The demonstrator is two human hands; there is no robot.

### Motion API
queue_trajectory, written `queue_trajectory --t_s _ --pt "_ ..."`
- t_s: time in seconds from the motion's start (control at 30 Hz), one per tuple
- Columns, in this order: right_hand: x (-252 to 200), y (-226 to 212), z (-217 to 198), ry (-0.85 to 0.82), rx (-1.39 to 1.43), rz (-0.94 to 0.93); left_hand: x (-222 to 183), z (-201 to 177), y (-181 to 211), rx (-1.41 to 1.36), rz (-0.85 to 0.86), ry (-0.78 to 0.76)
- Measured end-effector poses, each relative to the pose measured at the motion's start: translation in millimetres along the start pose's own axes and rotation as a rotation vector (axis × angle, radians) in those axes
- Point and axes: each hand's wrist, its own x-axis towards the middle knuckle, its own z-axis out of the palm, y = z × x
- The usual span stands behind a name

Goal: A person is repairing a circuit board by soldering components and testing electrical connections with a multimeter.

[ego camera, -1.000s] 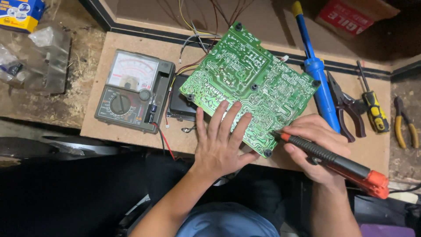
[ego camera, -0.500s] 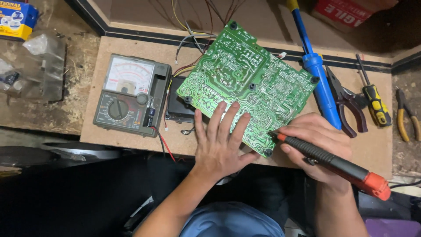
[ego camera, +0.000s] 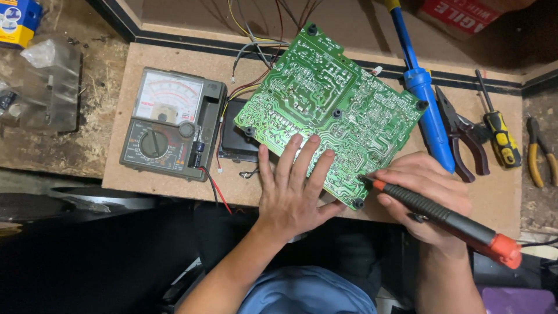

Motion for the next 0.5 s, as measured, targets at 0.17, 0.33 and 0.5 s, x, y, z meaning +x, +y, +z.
queue_trajectory --t_s 0.17,0.33,0.5 --pt "1.7 1.0 2.2 0.002 -0.016 -0.026 1.0 -0.2 0.5 0.005 -0.003 0.017" --pt "-4.3 4.3 -1.6 0.020 -0.008 0.022 -2.5 3.9 -1.1 0.005 0.001 -0.021" --pt "0.1 -2.3 1.5 0.013 -0.022 -0.013 0.8 -0.8 0.4 0.012 0.005 -0.008"
